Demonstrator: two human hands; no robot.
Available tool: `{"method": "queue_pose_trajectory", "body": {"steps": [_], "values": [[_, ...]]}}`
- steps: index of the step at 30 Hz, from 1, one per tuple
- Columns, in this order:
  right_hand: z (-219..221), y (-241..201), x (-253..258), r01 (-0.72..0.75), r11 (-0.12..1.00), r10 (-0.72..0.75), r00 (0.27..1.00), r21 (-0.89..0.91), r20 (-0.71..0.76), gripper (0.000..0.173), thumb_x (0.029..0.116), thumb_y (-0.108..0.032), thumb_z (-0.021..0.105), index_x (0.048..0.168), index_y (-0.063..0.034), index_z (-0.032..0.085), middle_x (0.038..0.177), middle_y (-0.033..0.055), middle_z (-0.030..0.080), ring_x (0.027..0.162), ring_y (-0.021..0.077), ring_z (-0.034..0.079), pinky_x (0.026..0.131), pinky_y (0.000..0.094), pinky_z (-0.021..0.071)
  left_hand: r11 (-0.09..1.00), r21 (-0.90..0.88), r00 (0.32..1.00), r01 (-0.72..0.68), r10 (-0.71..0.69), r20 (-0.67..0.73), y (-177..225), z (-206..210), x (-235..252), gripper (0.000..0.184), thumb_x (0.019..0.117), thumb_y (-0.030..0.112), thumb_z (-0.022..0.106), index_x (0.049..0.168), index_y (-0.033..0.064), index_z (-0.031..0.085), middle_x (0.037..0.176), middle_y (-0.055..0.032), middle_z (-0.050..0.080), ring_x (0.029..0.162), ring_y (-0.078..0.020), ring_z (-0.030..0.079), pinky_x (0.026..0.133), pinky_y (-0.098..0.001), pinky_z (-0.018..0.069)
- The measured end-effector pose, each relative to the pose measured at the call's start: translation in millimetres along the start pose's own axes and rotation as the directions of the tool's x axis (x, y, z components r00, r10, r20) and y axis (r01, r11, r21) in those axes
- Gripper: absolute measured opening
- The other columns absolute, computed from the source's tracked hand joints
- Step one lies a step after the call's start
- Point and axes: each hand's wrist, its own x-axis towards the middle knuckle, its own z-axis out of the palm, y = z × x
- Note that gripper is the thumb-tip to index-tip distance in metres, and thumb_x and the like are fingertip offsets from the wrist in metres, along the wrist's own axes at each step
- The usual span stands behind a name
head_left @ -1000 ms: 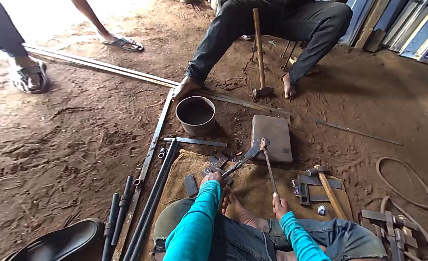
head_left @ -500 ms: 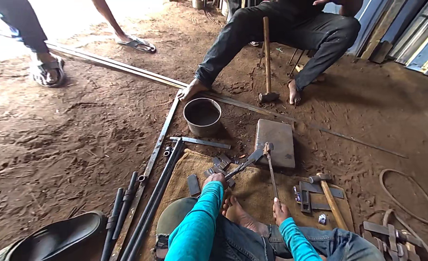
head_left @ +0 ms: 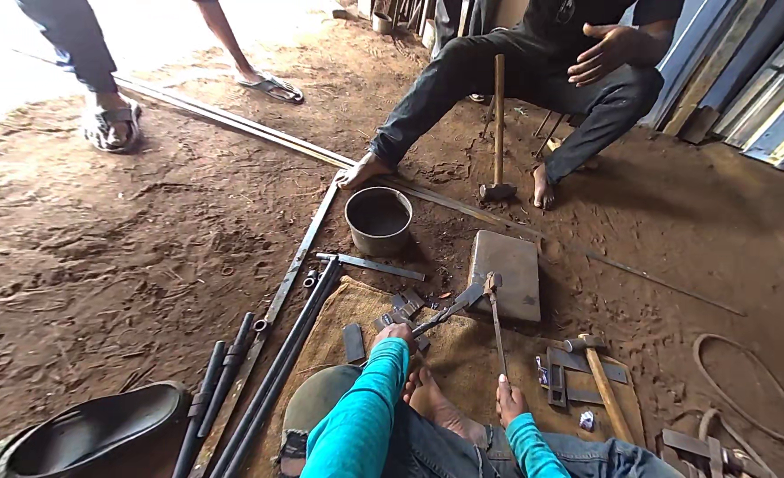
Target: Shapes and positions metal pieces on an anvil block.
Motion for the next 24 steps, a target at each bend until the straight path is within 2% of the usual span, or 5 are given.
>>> {"method": "queue_pose_trajectory", "body": {"steps": [4,24], "values": [[0.1,-0.7,1.8,-0.001,0.999,0.001,1.000,-0.037,-0.012,0.058,0.1137,-0.037,0.027,0.088,0.0017,0.061,0.068,0.0101,0.052,0.061,0.0233,0.053,0.064,0.0430,0.0475,1.000,0.006,1.000,-0.002,0.002,-0.001,0.3,-0.2,1.9,0.051,0.0946,0.042,0.067,0.128,0.0024,0.067,0.137,-0.0215,0.064,0.132,-0.0375,0.060,0.105,-0.0605,0.0499],[1.9,1.1,0.8,-0.012,1.000,0.012,0.999,-0.002,-0.032,0.057,0.1137,-0.038,0.027,0.087,0.0001,0.060,0.063,0.0068,0.048,0.055,0.0202,0.049,0.057,0.0394,0.0445,1.000,-0.025,1.000,-0.001,0.001,-0.007,0.2,0.3,0.7,0.052,0.0919,0.040,0.069,0.127,0.0016,0.067,0.136,-0.0219,0.065,0.130,-0.0384,0.061,0.103,-0.0608,0.0515]]}}
